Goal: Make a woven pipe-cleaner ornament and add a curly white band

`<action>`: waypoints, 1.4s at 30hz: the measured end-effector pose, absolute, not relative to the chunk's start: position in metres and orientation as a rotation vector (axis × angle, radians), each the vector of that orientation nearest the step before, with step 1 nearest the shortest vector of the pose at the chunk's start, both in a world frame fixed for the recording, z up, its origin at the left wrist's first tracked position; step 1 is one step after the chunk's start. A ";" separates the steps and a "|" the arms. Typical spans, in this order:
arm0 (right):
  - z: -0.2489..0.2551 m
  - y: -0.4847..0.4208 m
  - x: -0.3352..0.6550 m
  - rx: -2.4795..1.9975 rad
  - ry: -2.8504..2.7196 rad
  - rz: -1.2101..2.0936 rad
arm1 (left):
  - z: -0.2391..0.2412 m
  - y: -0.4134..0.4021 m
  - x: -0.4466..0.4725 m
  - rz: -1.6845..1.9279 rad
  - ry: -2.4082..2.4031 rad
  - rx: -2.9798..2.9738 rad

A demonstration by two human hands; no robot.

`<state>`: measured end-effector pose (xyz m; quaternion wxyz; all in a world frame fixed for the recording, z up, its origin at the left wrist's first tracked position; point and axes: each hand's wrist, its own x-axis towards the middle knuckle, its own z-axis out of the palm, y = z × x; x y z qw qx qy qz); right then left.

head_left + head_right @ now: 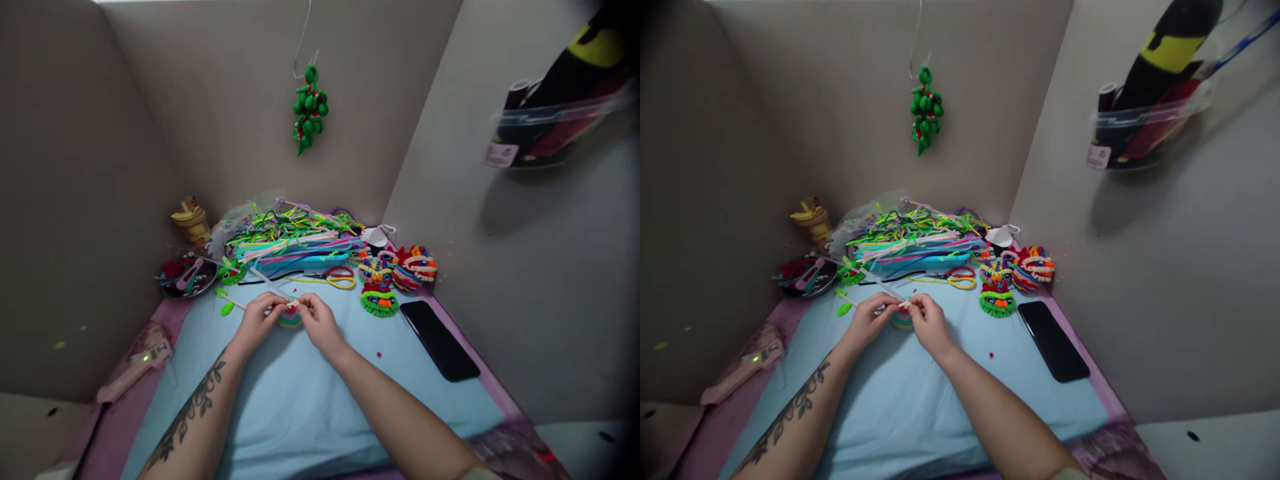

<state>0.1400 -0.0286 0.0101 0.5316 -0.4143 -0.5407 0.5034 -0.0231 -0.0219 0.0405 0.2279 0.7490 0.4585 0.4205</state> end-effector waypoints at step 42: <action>0.020 -0.026 0.145 -0.853 -1.248 1.570 | 0.037 -0.021 -0.023 1.121 1.211 1.712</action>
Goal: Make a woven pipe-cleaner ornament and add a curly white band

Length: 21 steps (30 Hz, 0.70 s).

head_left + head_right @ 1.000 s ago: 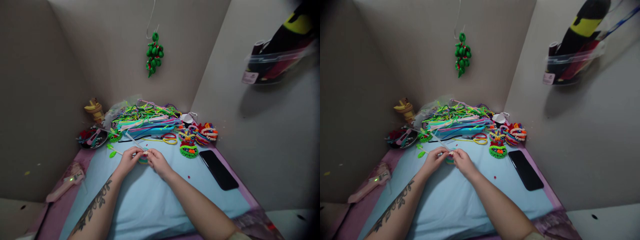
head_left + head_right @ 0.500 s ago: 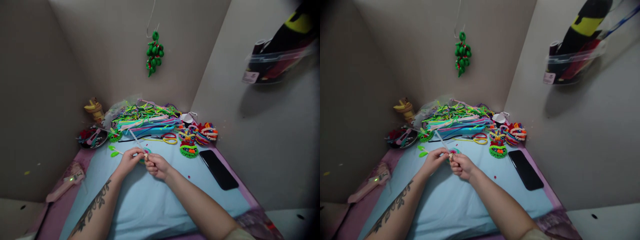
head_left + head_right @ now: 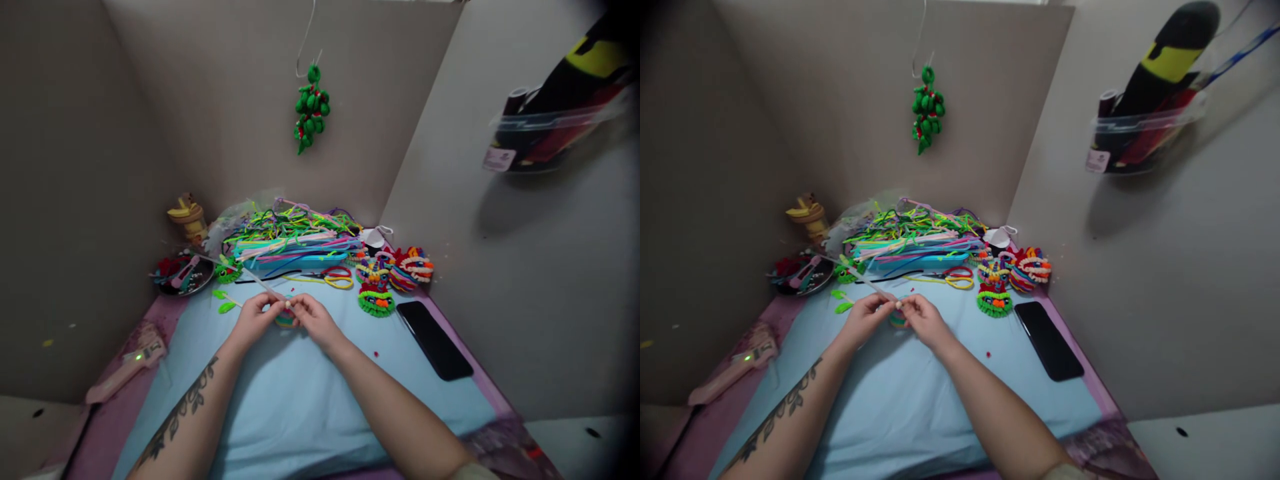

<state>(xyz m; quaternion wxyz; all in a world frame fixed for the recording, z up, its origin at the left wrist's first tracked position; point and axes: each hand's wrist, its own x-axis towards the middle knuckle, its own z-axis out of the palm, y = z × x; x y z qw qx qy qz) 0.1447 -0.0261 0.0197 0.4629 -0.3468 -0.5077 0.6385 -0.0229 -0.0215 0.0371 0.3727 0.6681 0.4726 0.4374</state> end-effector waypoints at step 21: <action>0.014 -0.027 0.142 -1.090 -1.353 1.104 | 0.030 -0.019 -0.018 1.085 1.206 1.654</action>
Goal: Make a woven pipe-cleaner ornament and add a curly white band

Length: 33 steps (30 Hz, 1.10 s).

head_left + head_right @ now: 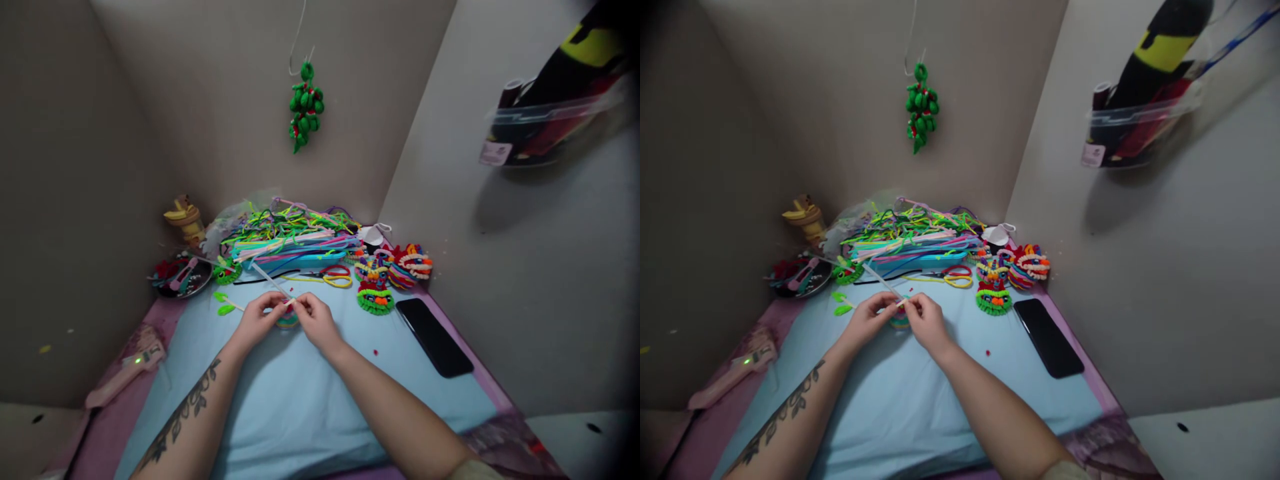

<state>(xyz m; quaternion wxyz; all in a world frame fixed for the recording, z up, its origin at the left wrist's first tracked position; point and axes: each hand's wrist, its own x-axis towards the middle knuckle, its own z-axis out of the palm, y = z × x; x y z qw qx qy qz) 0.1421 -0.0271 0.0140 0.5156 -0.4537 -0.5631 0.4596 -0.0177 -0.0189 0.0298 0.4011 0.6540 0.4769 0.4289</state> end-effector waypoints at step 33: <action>0.018 -0.023 0.149 -0.667 -0.937 2.265 | 0.033 -0.021 -0.021 1.070 1.055 1.550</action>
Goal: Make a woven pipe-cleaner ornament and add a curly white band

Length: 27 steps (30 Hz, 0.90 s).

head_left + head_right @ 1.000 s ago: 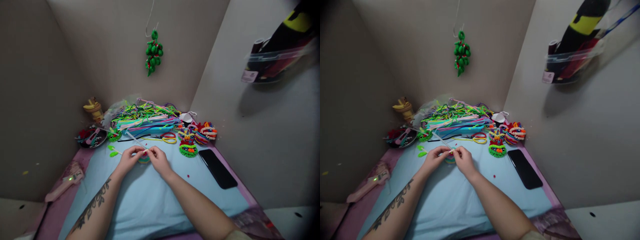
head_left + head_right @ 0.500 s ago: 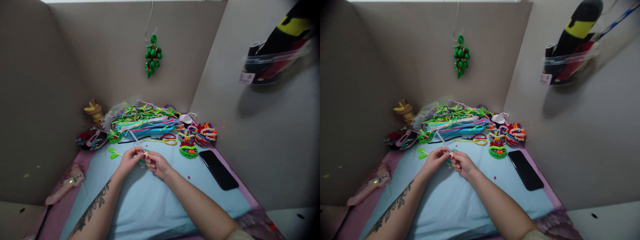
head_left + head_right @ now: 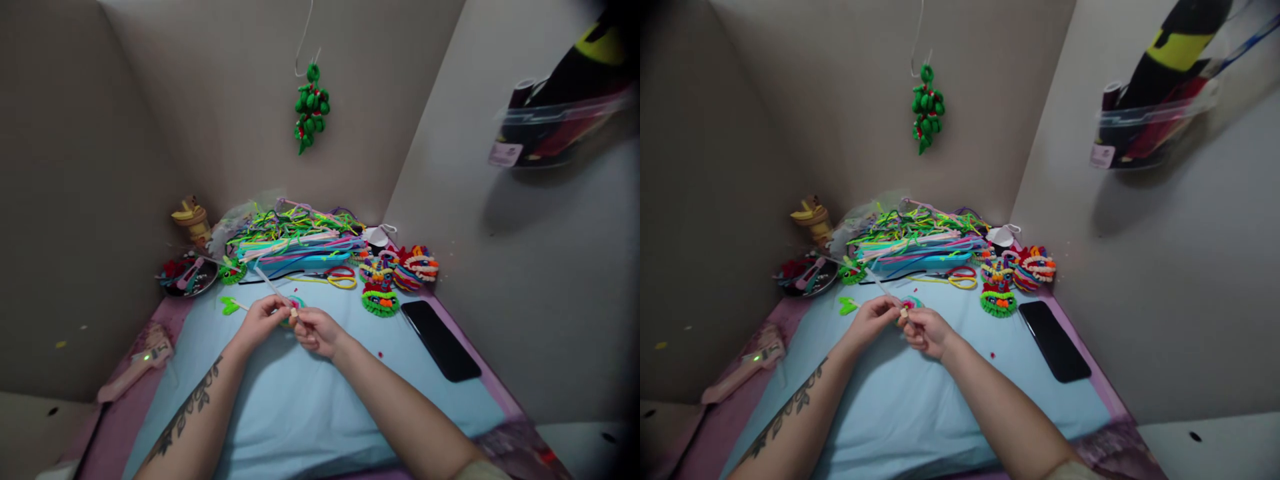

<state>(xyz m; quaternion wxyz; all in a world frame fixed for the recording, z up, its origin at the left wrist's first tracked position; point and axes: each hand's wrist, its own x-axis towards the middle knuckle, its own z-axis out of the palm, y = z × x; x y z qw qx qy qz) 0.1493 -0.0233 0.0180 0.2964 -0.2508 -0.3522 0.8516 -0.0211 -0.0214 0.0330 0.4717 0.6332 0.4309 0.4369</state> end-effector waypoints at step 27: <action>0.013 -0.030 0.142 -1.115 -1.465 0.781 | 0.034 -0.021 -0.015 1.180 1.210 1.596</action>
